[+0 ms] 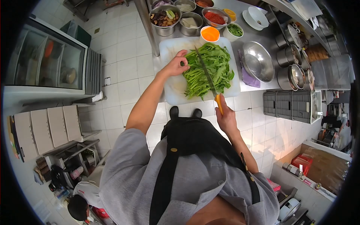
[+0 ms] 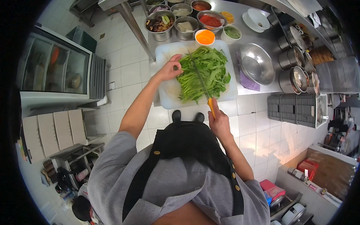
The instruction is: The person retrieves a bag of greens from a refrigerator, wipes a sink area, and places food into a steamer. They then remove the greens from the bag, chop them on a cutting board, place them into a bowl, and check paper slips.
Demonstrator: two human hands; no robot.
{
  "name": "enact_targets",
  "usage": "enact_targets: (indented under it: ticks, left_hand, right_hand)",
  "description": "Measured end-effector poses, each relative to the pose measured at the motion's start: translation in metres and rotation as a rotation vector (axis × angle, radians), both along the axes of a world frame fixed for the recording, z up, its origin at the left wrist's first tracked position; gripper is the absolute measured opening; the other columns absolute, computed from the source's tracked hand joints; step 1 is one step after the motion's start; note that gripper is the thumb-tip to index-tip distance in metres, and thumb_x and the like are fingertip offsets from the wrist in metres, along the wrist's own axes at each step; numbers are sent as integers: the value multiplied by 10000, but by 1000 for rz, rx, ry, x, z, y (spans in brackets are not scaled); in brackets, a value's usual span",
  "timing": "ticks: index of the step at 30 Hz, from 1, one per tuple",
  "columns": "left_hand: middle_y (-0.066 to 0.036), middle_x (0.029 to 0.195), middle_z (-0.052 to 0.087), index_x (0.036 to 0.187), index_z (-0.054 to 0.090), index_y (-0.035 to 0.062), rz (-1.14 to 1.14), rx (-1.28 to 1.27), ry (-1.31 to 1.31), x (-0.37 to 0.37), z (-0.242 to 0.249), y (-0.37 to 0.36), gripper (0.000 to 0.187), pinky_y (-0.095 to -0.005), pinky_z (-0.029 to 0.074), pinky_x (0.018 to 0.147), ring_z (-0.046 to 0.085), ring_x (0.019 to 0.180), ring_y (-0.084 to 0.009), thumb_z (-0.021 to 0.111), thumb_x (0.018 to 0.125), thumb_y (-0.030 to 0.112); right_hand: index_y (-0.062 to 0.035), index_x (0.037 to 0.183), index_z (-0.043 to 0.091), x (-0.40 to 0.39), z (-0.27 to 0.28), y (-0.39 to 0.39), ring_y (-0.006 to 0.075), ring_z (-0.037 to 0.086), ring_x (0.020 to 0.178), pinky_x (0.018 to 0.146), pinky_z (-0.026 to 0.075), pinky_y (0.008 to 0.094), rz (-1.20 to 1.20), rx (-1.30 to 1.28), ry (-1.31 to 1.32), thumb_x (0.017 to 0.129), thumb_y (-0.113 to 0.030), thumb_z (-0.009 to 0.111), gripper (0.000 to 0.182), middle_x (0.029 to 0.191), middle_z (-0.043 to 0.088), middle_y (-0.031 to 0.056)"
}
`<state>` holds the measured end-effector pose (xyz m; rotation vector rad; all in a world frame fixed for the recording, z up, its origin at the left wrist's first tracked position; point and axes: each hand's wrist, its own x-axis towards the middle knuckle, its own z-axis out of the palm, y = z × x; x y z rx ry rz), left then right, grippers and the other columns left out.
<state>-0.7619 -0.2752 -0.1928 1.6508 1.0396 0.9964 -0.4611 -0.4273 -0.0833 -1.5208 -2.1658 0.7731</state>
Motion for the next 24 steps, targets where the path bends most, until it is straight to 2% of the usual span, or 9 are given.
enact_targets:
  ticks: [3, 5, 11, 15, 18, 20, 22, 23, 24]
  left_hand:
    - [-175, 1360, 326, 708, 503, 36, 144, 88, -128, 18, -7, -7, 187, -402, 285, 1055, 338, 1290, -381, 690, 706, 27]
    - [-180, 1275, 368, 727, 478, 27, 427, 267, -153, 34, -13, -15, 147, -403, 294, 1042, 405, 1196, -367, 605, 672, -22]
    - [-206, 1156, 387, 770, 431, 9, 701, 464, -172, 63, -13, -12, 138, -391, 331, 997, 443, 1040, -354, 482, 642, -7]
    - [-207, 1137, 386, 751, 429, 5, 711, 431, -173, 68, -11, -12, 122, -392, 347, 981, 438, 1030, -353, 486, 644, -2]
    - [-220, 1150, 386, 826, 423, 7, 685, 381, -44, 62, -12, -18, 201, -410, 351, 972, 429, 1068, -364, 519, 649, 6]
    - [-268, 1262, 344, 954, 414, 8, 657, 346, 65, 59, 5, -33, 343, -454, 309, 1014, 378, 1167, -425, 570, 649, 28]
    - [-318, 1389, 198, 1116, 378, 2, 534, 389, 252, 64, 29, -76, 532, -535, 219, 1055, 234, 1285, -490, 659, 674, 94]
    - [-318, 1389, 198, 1116, 378, 2, 535, 391, 251, 73, 37, -96, 532, -535, 219, 1055, 234, 1285, -490, 659, 674, 94]
    - [-322, 1415, 128, 1158, 366, -12, 446, 301, 363, 82, 44, -113, 600, -574, 171, 1058, 158, 1310, -504, 694, 678, 136]
  right_hand:
    - [-66, 1402, 316, -9, 11, -4, 415, 622, 718, 645, 500, 430, -5, 3, 15, 846, -57, 558, 607, 817, 631, 251]
    - [-72, 1408, 305, -12, 8, -4, 423, 617, 718, 647, 499, 439, 35, 49, 54, 839, -41, 559, 623, 820, 630, 257]
    - [-91, 1422, 280, -20, 6, 1, 434, 608, 702, 638, 495, 458, 69, 9, -36, 831, -40, 563, 657, 801, 624, 262]
    - [-94, 1428, 263, -22, 1, 2, 426, 596, 647, 610, 483, 474, 75, 28, -96, 831, -57, 560, 668, 724, 609, 247]
    - [-90, 1435, 240, -22, -4, 3, 415, 585, 609, 589, 472, 482, 76, -20, -178, 830, -64, 555, 683, 679, 596, 239]
    - [-85, 1437, 230, -25, 0, 4, 412, 582, 599, 584, 470, 484, 85, -10, -215, 829, -62, 553, 689, 664, 591, 237]
    - [-81, 1439, 221, -24, 1, 7, 408, 579, 590, 579, 467, 486, 85, 4, -248, 828, -60, 550, 695, 650, 587, 235]
    - [-77, 1437, 224, -23, -1, 8, 410, 579, 592, 581, 468, 487, 95, 8, -245, 826, -59, 552, 693, 647, 587, 234]
    - [-73, 1435, 228, -23, -2, 10, 411, 580, 593, 583, 469, 488, 105, 13, -239, 825, -58, 553, 691, 644, 587, 234]
